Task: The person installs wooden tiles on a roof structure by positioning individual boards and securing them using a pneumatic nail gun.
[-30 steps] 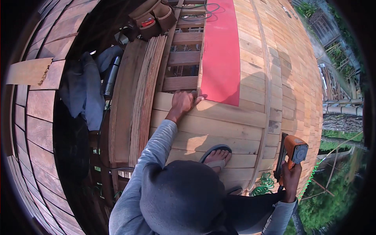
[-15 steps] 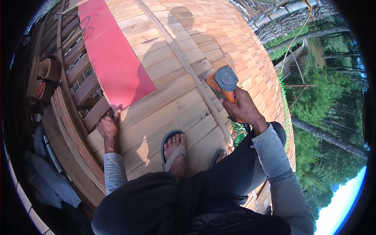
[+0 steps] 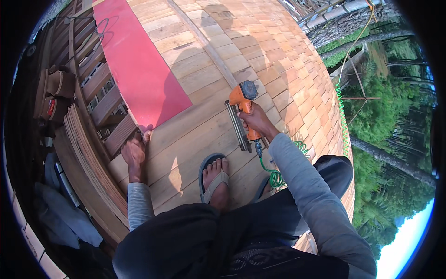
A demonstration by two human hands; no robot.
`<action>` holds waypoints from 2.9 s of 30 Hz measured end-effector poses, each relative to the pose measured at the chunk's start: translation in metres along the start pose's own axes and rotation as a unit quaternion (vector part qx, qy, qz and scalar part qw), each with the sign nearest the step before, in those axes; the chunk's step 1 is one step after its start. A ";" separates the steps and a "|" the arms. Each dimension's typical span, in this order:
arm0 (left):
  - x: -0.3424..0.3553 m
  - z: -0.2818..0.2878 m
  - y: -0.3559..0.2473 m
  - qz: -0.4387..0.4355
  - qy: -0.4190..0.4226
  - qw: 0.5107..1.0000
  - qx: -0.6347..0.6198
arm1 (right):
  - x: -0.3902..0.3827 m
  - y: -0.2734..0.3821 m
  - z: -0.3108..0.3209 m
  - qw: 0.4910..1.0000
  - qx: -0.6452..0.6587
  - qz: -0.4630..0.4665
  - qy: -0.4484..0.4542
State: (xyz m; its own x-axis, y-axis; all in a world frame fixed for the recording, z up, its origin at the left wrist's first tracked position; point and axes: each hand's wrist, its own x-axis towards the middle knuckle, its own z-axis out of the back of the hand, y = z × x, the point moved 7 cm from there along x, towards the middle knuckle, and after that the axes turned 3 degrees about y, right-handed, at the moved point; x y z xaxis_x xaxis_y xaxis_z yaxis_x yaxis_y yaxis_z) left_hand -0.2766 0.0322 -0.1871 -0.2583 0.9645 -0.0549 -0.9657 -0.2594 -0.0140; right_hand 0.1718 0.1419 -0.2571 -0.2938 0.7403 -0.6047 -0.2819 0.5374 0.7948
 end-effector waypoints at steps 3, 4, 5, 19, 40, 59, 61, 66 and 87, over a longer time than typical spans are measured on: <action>0.000 0.005 -0.002 -0.021 -0.043 0.999 -0.013 | 0.007 0.004 -0.002 1.000 0.011 -0.001 0.026; 0.000 0.007 -0.004 -0.027 -0.061 0.998 -0.021 | 0.009 0.004 -0.002 0.999 0.011 0.001 0.038; 0.001 0.004 -0.005 -0.019 -0.043 0.999 -0.020 | 0.007 0.005 -0.001 0.999 0.019 0.020 0.034; -0.001 0.001 0.001 0.041 0.038 0.998 0.011 | -0.040 0.034 -0.073 0.993 -0.007 0.007 0.118; -0.072 0.086 0.007 0.037 -0.155 0.987 0.000 | 0.002 0.056 -0.092 0.988 -0.057 0.050 0.136; -0.236 0.136 0.103 0.328 -0.058 0.925 -0.183 | -0.074 0.188 -0.401 0.889 -0.097 0.149 0.422; -0.232 0.136 0.104 0.314 -0.069 0.928 -0.191 | -0.070 0.185 -0.408 0.875 -0.163 0.245 0.384; -0.247 0.131 0.112 0.330 -0.064 0.923 -0.188 | -0.083 0.185 -0.422 0.848 -0.264 0.238 0.393; -0.245 0.117 0.140 0.310 -0.135 0.921 -0.193 | -0.176 0.192 -0.062 0.869 -0.349 0.325 0.130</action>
State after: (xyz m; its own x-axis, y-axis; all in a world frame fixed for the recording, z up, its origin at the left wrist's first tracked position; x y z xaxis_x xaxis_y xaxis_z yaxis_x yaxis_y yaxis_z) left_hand -0.3519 -0.2350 -0.0589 -0.8044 0.5890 0.0781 -0.5621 -0.7118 -0.4212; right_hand 0.1131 0.0897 -0.0009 -0.7688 0.6314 -0.1013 -0.4373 -0.4035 0.8037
